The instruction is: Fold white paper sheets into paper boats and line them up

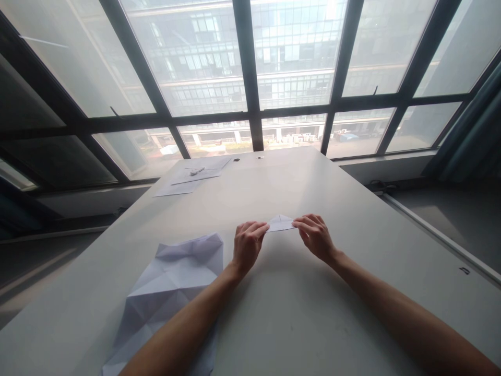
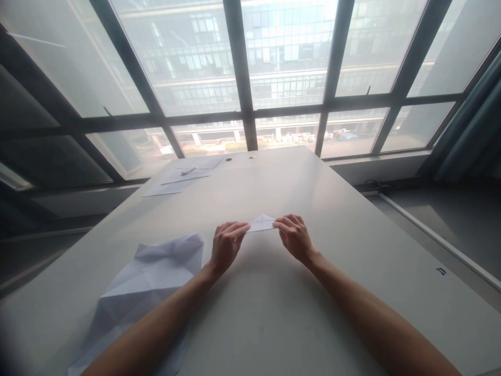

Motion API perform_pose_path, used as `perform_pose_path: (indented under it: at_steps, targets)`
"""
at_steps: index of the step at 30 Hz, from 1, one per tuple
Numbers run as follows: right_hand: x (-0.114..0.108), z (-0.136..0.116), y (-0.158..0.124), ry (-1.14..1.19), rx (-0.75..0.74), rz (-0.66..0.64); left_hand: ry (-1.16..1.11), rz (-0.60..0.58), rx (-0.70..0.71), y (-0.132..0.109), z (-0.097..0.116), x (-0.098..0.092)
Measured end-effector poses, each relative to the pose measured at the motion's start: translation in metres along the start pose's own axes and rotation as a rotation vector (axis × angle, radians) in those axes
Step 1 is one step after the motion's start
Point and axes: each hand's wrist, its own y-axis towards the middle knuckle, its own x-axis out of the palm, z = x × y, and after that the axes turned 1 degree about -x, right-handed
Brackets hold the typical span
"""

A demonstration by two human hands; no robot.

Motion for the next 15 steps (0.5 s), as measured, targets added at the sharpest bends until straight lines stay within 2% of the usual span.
perform_pose_path:
  at_steps: [4, 6, 10, 15]
  targets:
    - [0.001, -0.004, -0.001, -0.005, 0.074, -0.215, 0.051, -0.180, -0.078, -0.002, -0.002, 0.003]
    - [0.000, -0.007, -0.001, -0.010, 0.089, -0.288, 0.059, -0.229, -0.076, -0.003, -0.002, 0.003]
    - [-0.004, -0.016, -0.001, -0.065, 0.081, -0.295, 0.053, -0.243, 0.017, -0.004, 0.006, 0.002]
    - [-0.004, -0.022, 0.000, -0.053, 0.092, -0.281, 0.028, -0.406, 0.190, -0.008, 0.016, 0.010]
